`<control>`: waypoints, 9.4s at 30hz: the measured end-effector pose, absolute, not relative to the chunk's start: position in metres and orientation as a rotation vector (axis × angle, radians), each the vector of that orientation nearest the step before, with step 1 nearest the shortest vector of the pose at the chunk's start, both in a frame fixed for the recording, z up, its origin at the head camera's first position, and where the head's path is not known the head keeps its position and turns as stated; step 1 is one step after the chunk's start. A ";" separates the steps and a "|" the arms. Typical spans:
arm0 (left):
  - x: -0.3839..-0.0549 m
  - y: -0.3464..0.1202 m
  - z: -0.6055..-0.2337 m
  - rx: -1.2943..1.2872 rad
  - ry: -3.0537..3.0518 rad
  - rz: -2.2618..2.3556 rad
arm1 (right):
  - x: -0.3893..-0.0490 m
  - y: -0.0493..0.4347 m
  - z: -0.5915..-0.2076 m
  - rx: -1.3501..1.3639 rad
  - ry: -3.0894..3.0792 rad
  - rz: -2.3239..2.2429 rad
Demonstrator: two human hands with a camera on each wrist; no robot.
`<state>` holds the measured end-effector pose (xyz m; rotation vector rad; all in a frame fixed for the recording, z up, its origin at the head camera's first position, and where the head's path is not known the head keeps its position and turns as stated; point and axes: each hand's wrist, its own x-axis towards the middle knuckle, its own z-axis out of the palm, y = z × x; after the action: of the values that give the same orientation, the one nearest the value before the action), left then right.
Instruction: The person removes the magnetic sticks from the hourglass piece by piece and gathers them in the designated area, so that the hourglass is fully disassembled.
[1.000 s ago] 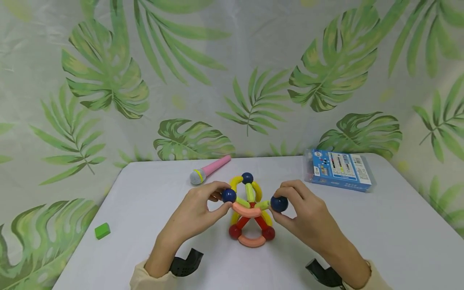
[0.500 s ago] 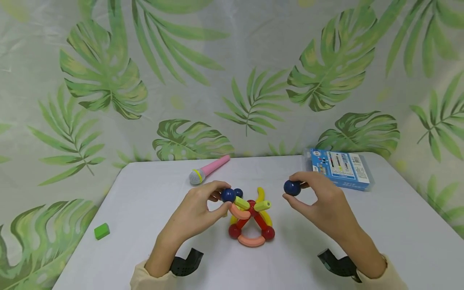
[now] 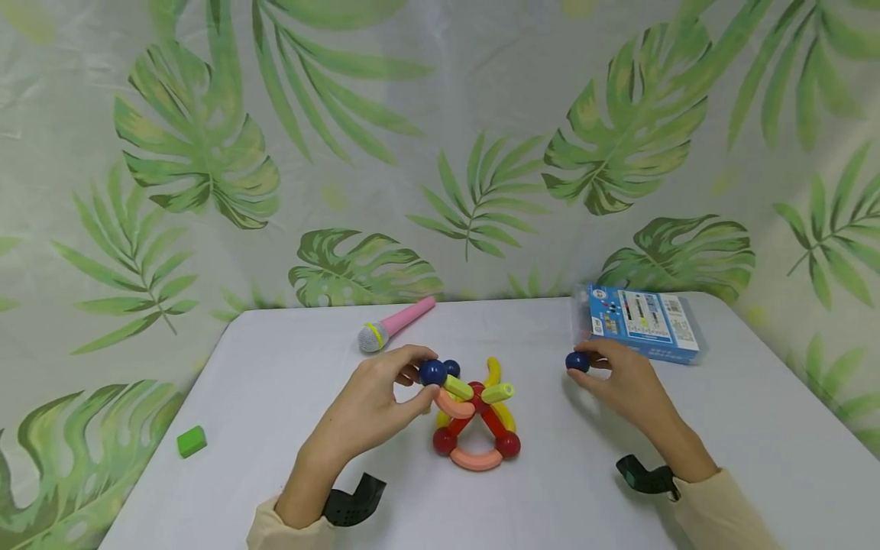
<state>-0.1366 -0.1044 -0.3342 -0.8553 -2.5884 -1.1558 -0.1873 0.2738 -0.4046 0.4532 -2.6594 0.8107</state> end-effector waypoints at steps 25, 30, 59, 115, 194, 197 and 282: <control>-0.137 -0.105 -0.335 -0.844 -2.602 -1.135 | -0.167 0.226 -0.389 0.744 -2.537 0.841; -0.137 -0.105 -0.334 -0.838 -2.602 -1.131 | -0.152 0.197 -0.379 0.944 -2.450 0.957; -0.138 -0.102 -0.337 -0.850 -2.582 -1.149 | -0.141 0.204 -0.376 0.711 -2.568 1.170; -0.138 -0.101 -0.336 -0.838 -2.620 -1.150 | -0.179 0.341 -0.453 0.187 -2.808 0.887; -0.144 -0.077 -0.360 -0.817 -2.481 -1.599 | -0.143 0.144 -0.347 1.102 -2.327 0.914; -0.145 -0.068 -0.370 -0.870 -2.508 -1.556 | -0.143 0.145 -0.346 1.037 -2.343 0.949; -0.145 -0.043 -0.398 -0.794 -2.569 -1.603 | -0.146 0.238 -0.346 0.562 -2.602 0.904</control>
<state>-0.1449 -0.0432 -0.3983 -0.7938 -2.5693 -1.6035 -0.1457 0.2378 -0.3460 0.5621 -2.6024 0.9045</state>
